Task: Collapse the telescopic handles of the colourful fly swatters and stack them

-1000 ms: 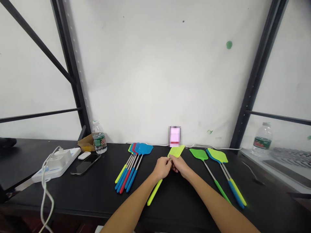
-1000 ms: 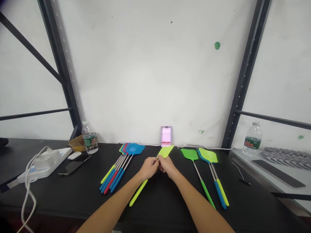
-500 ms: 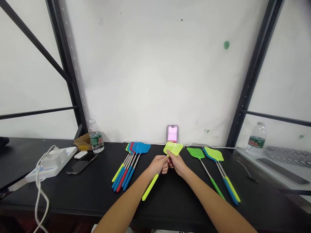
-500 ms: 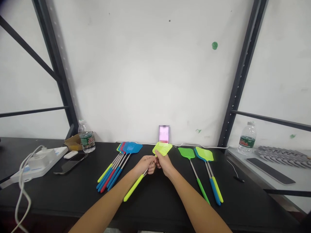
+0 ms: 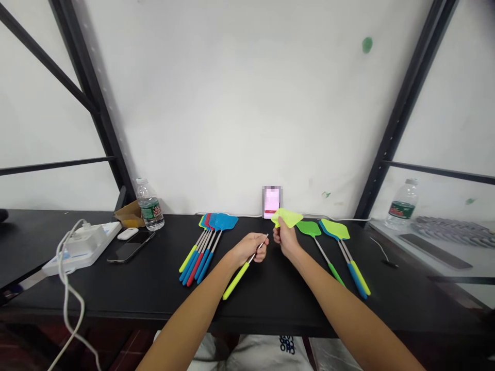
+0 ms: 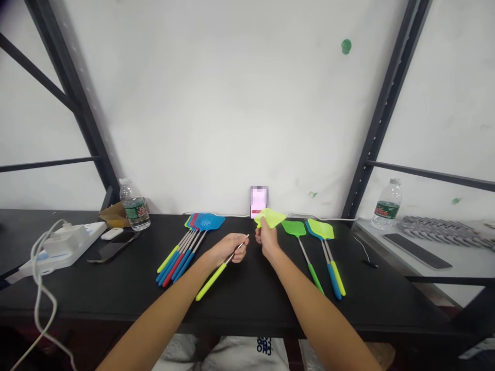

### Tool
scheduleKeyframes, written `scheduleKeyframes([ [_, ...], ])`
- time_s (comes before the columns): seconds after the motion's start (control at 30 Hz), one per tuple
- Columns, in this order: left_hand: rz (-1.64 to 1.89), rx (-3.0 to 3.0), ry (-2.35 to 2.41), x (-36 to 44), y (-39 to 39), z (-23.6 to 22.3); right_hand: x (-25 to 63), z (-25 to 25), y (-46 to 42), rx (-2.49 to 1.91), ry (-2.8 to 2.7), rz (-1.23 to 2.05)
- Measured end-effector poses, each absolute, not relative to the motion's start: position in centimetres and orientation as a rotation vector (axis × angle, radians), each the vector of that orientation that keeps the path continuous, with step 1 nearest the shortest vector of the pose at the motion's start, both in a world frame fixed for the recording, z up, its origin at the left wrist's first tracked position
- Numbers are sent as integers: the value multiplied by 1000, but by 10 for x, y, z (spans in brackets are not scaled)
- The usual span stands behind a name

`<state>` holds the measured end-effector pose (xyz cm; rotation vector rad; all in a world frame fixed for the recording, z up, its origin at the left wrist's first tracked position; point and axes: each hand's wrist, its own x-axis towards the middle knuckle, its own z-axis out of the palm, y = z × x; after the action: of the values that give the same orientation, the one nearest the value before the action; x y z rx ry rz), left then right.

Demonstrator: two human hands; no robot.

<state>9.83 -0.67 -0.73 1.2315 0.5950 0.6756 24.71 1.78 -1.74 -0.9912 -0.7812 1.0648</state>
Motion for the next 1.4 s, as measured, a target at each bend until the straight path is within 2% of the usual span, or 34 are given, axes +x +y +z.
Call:
scheduleKeyframes([
  [0.1, 772, 1226, 696, 98, -4, -9, 266, -18, 23, -1178, -911, 1021],
  [0.27, 947, 1204, 883, 97, 2, -10, 267, -24, 19, -1410, -1334, 763],
  [0.43, 953, 1303, 1064, 100, 3, -14, 253, -22, 11, -1560, -1756, 522],
  [0.67, 921, 1610, 1147, 100, 4, -24, 255, -20, 9, -1744, -1769, 342],
  [1.1, 933, 1797, 1130, 99, -4, -18, 259, -20, 5, -1923, -1494, 313],
  [1.23, 930, 1781, 1128, 99, -6, -15, 252, -19, 3, -1703, -1608, 318],
  [1.4, 914, 1914, 1092, 98, -9, -12, 243, -23, 3, -1335, -1759, 651],
])
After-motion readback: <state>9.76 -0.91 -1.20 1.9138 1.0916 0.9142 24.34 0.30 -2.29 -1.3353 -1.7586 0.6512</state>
